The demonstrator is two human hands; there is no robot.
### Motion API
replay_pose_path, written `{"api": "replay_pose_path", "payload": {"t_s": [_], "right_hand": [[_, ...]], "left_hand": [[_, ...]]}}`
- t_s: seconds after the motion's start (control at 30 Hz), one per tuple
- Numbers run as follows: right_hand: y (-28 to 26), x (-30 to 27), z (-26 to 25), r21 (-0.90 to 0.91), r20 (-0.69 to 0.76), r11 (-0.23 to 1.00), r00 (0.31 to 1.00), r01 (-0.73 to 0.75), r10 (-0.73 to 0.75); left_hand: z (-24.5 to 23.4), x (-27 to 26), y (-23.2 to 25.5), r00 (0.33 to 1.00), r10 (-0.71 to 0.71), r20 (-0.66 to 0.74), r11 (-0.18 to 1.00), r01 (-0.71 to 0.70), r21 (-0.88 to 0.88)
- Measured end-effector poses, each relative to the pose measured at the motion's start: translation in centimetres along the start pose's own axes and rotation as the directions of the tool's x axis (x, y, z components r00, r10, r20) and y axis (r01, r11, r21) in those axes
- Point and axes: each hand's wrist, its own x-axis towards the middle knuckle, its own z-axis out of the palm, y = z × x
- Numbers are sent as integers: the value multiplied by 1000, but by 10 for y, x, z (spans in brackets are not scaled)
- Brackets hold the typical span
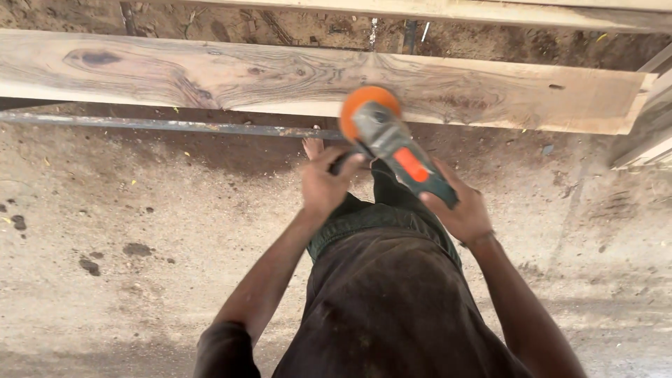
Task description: Sanding the surface of wooden boards using an angle grinder.
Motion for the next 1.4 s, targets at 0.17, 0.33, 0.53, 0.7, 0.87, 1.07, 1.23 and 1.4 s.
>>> {"api": "replay_pose_path", "payload": {"t_s": [0.17, 0.33, 0.53, 0.7, 0.87, 1.07, 1.23, 1.4], "right_hand": [[46, -27, -28, -32, -175, 996, 981, 78, -82], [75, -44, -45, 9, -260, 996, 962, 89, -84], [108, -59, -58, 71, -309, 996, 951, 58, -33], [136, -70, -72, 55, -343, 998, 938, -30, 47], [169, -85, -80, 51, -389, 995, 916, -83, 96], [190, -64, -67, 175, -382, 984, 924, 44, 26], [120, -18, -47, 92, -239, 996, 970, -18, 40], [42, 22, -49, -10, -25, 993, 993, 119, -119]], "left_hand": [[51, -2, 17, 964, 264, -11, 962, -264, -65], [85, -2, 35, 945, 327, 12, 943, -326, -67], [119, -5, 44, 939, 287, 189, 958, -280, -63], [149, -7, 57, 916, 332, 224, 940, -340, -1], [190, -7, 70, 896, 288, 337, 952, -306, -1], [182, 4, 76, 832, 515, 209, 830, -544, 122], [109, 3, 51, 956, 223, 190, 974, -226, -5], [61, 17, 12, 953, 288, -95, 957, -289, -4]]}}
